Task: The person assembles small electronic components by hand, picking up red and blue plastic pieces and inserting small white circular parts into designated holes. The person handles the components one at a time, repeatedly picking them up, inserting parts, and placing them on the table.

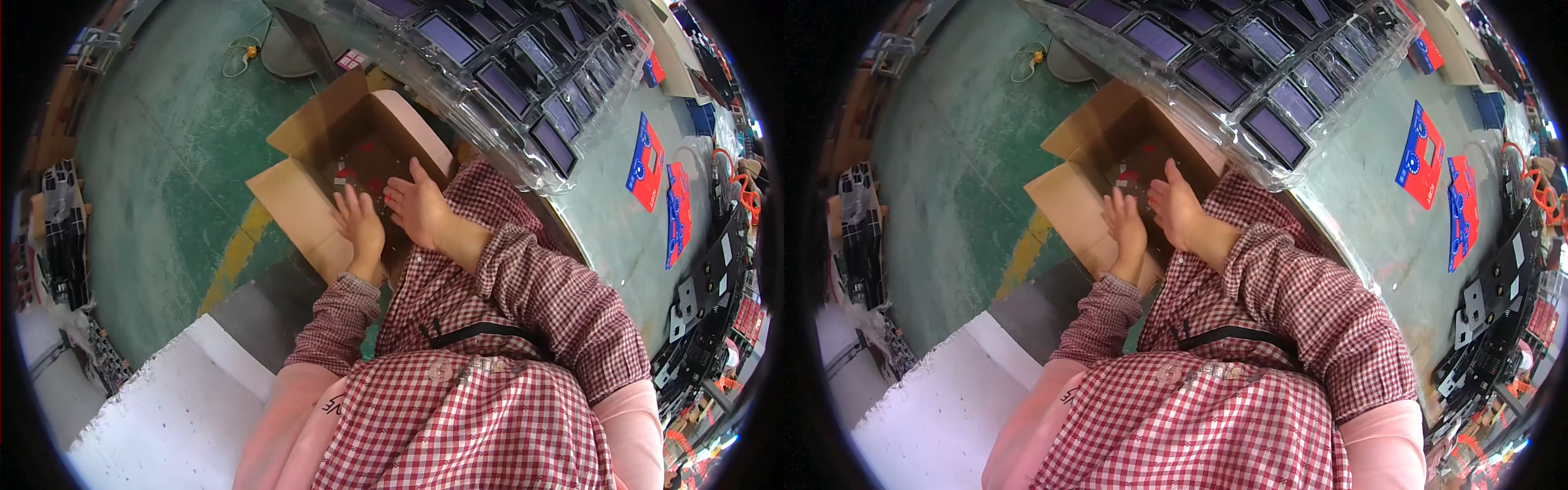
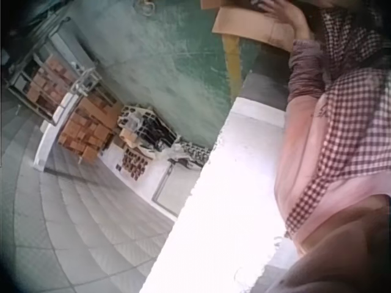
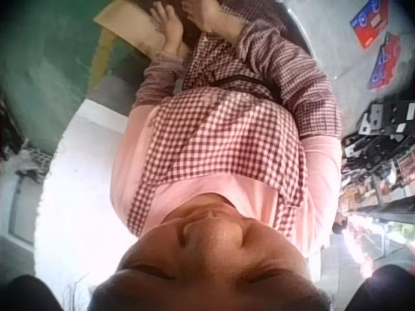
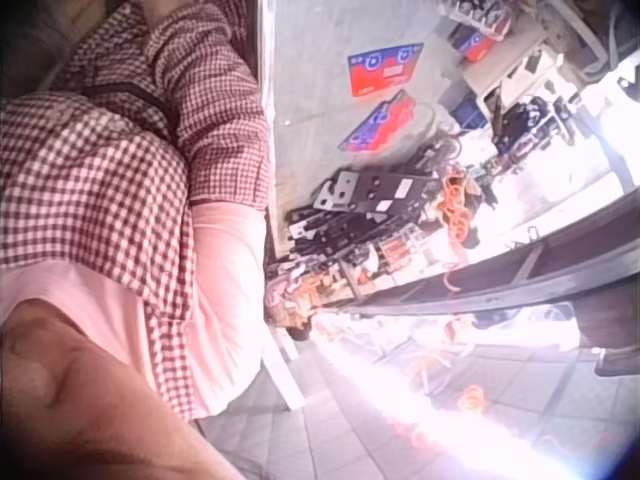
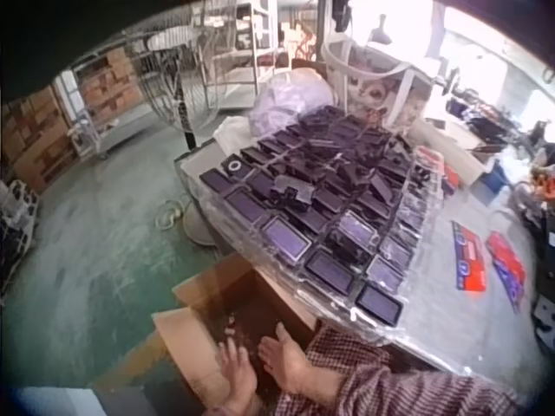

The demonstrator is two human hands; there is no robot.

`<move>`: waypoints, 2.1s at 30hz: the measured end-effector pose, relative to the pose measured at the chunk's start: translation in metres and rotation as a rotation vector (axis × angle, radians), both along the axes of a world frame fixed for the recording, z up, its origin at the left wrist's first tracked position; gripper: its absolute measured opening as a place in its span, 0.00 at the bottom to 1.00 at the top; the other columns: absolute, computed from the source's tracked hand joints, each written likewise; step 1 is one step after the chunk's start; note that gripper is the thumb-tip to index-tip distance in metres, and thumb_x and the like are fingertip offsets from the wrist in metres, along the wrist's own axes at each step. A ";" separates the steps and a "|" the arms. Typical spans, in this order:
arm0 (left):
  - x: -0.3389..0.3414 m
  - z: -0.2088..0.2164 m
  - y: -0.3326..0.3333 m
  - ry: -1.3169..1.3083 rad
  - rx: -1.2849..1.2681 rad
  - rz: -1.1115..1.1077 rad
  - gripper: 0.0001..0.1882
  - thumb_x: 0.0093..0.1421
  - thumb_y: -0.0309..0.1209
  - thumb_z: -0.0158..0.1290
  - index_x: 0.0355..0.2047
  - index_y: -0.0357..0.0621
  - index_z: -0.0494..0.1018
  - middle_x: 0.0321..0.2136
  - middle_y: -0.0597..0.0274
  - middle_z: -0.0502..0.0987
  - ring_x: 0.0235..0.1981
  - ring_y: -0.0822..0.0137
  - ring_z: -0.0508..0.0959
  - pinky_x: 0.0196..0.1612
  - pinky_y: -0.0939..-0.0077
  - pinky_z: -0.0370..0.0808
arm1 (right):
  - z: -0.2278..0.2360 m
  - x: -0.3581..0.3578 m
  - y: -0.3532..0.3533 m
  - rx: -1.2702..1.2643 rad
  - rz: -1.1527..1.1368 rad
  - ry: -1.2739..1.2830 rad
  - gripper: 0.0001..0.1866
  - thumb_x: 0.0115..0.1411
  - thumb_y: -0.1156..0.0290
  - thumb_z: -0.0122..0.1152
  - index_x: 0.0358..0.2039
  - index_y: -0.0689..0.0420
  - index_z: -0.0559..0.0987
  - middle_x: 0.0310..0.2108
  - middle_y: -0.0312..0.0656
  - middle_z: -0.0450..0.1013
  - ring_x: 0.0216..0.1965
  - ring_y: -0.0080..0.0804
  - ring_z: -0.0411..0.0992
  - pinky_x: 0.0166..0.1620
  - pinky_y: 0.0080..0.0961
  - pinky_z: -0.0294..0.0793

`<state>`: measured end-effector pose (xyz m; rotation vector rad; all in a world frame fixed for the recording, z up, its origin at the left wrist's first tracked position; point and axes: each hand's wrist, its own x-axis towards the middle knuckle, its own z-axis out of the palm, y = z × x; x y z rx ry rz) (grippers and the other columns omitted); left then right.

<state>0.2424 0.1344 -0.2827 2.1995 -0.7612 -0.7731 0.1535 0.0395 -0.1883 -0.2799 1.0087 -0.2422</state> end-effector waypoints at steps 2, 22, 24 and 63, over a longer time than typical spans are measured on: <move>-0.009 0.022 -0.003 0.028 -0.334 0.023 0.29 0.69 0.47 0.28 0.68 0.52 0.47 0.69 0.52 0.41 0.69 0.43 0.36 0.65 0.42 0.30 | -0.004 -0.002 -0.008 -0.057 0.005 0.071 0.48 0.61 0.33 0.29 0.67 0.62 0.43 0.70 0.49 0.37 0.70 0.39 0.37 0.69 0.35 0.34; 0.006 0.029 0.002 0.506 -0.356 -0.163 0.13 0.67 0.33 0.47 0.35 0.34 0.74 0.28 0.63 0.78 0.31 0.76 0.75 0.35 0.82 0.71 | 0.019 -0.019 0.000 -0.130 0.055 -0.115 0.48 0.58 0.30 0.38 0.69 0.48 0.44 0.69 0.54 0.38 0.63 0.54 0.55 0.65 0.48 0.45; 0.007 0.030 -0.004 0.540 -0.293 -0.096 0.14 0.67 0.34 0.47 0.34 0.34 0.74 0.27 0.62 0.77 0.30 0.76 0.76 0.35 0.81 0.72 | 0.016 -0.018 0.003 -0.151 0.058 -0.120 0.46 0.59 0.32 0.39 0.69 0.50 0.45 0.69 0.56 0.38 0.63 0.54 0.54 0.66 0.46 0.45; -0.009 0.056 -0.018 -0.202 -0.537 -0.219 0.08 0.53 0.32 0.59 0.23 0.40 0.75 0.20 0.57 0.72 0.28 0.62 0.75 0.30 0.70 0.71 | 0.134 -0.113 0.020 -1.198 0.675 0.115 0.14 0.60 0.70 0.56 0.46 0.57 0.78 0.37 0.46 0.77 0.32 0.28 0.75 0.36 0.26 0.74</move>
